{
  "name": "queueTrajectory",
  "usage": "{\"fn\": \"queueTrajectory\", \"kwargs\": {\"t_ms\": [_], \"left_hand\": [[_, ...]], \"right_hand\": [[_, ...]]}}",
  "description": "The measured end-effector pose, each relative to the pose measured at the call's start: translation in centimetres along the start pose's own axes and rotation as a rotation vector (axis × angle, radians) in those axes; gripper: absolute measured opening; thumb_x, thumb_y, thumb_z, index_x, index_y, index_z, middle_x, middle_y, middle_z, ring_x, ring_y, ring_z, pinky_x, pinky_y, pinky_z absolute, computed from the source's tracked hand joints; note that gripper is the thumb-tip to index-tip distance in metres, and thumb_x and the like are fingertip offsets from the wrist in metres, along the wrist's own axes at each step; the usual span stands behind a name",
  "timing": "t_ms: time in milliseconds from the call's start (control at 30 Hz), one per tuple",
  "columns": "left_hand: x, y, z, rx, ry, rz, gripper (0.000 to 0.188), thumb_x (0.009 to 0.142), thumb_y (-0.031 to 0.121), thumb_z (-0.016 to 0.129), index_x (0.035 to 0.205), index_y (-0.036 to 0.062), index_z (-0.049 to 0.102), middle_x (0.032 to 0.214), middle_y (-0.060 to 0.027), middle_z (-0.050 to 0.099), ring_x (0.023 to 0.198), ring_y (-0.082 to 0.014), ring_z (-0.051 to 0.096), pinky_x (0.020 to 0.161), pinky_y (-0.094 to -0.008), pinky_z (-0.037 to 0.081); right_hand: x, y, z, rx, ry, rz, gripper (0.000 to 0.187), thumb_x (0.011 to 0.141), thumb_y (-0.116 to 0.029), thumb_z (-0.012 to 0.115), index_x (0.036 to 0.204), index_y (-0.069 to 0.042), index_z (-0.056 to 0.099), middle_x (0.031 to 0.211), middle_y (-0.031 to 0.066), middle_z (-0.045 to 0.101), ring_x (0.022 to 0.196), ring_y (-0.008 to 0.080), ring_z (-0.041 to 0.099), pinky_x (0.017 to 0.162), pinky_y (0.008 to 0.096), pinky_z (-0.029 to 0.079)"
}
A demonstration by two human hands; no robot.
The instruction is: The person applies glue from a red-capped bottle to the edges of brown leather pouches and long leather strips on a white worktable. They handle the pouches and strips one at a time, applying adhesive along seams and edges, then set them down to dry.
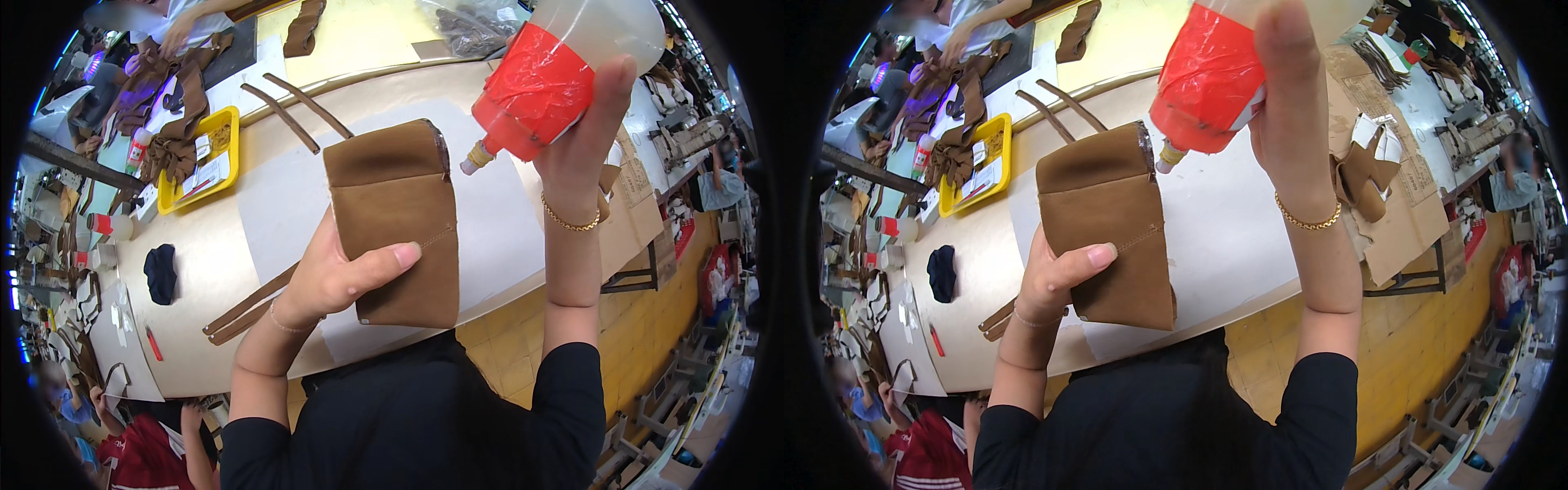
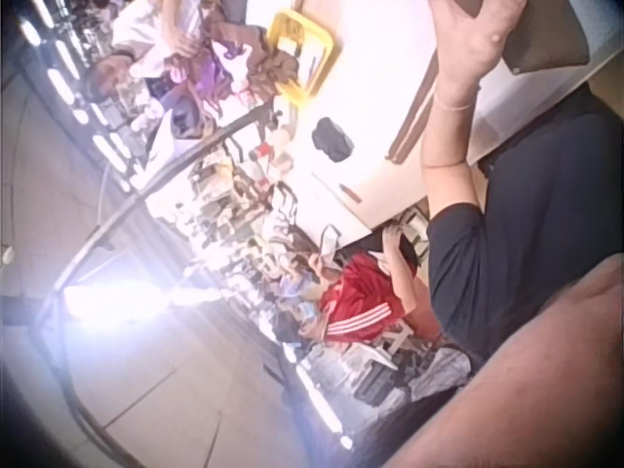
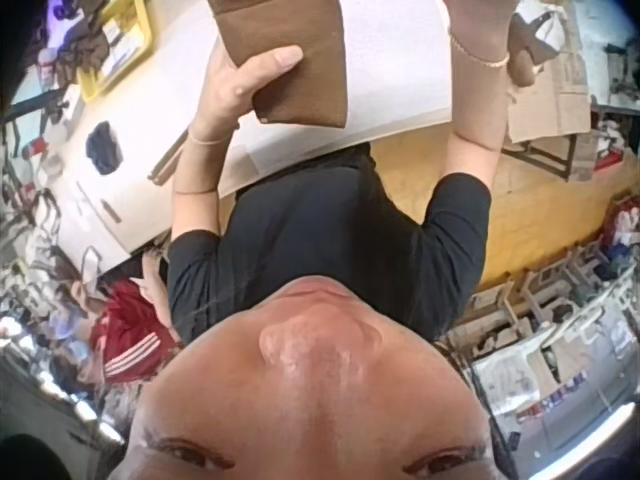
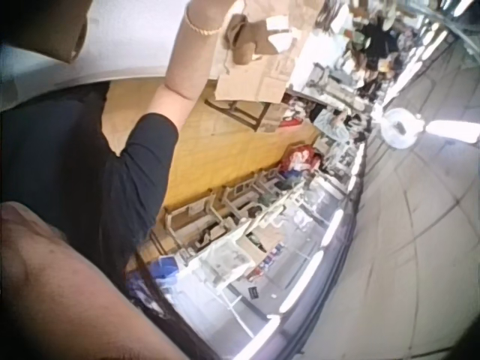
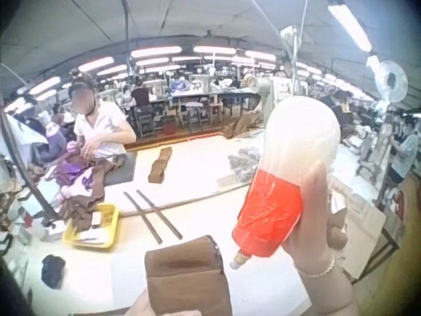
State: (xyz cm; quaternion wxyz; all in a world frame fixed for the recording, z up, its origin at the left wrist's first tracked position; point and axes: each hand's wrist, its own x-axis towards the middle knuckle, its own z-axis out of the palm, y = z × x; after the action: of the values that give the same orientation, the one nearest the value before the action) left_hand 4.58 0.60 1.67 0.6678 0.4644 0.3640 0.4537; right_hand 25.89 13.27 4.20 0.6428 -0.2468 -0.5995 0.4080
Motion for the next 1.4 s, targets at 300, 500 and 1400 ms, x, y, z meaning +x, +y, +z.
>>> {"fn": "queueTrajectory", "kwargs": {"t_ms": [300, 500, 1400], "left_hand": [[-0.4, 0.0, -0.1, -0.003, 0.001, -0.003, 0.066, 0.078, 0.013, 0.07, 0.132, 0.001, 0.034, 0.12, -0.0097, 0.052, 0.111, -0.0172, 0.051, 0.095, -0.0334, 0.042], [-0.4, 0.1, -0.1, -0.036, 0.03, 0.022, 0.063, 0.078, 0.011, 0.069, 0.131, 0.0004, 0.037, 0.118, -0.0099, 0.054, 0.109, -0.0173, 0.053, 0.095, -0.0331, 0.042], [-0.7, 0.3, -0.4, -0.053, 0.028, 0.073, 0.057, 0.079, 0.01, 0.067, 0.128, -0.0011, 0.042, 0.116, -0.0096, 0.057, 0.106, -0.0167, 0.055, 0.092, -0.0323, 0.044]], "right_hand": [[-1.5, 0.0, 1.0, -0.162, -0.101, -0.008, 0.087, 0.08, -0.076, 0.04, 0.123, -0.001, 0.043, 0.1, 0.0146, 0.061, 0.084, 0.0244, 0.066, 0.07, 0.0368, 0.058], [-2.4, -0.1, 1.2, -0.136, -0.103, 0.011, 0.089, 0.078, -0.078, 0.04, 0.122, 0.0, 0.043, 0.1, 0.0146, 0.061, 0.084, 0.0242, 0.066, 0.069, 0.0367, 0.058], [-3.5, -1.8, 3.2, -0.097, -0.058, 0.021, 0.085, 0.081, -0.073, 0.045, 0.128, -0.003, 0.037, 0.108, 0.0155, 0.059, 0.089, 0.0244, 0.066, 0.069, 0.0387, 0.059]]}}
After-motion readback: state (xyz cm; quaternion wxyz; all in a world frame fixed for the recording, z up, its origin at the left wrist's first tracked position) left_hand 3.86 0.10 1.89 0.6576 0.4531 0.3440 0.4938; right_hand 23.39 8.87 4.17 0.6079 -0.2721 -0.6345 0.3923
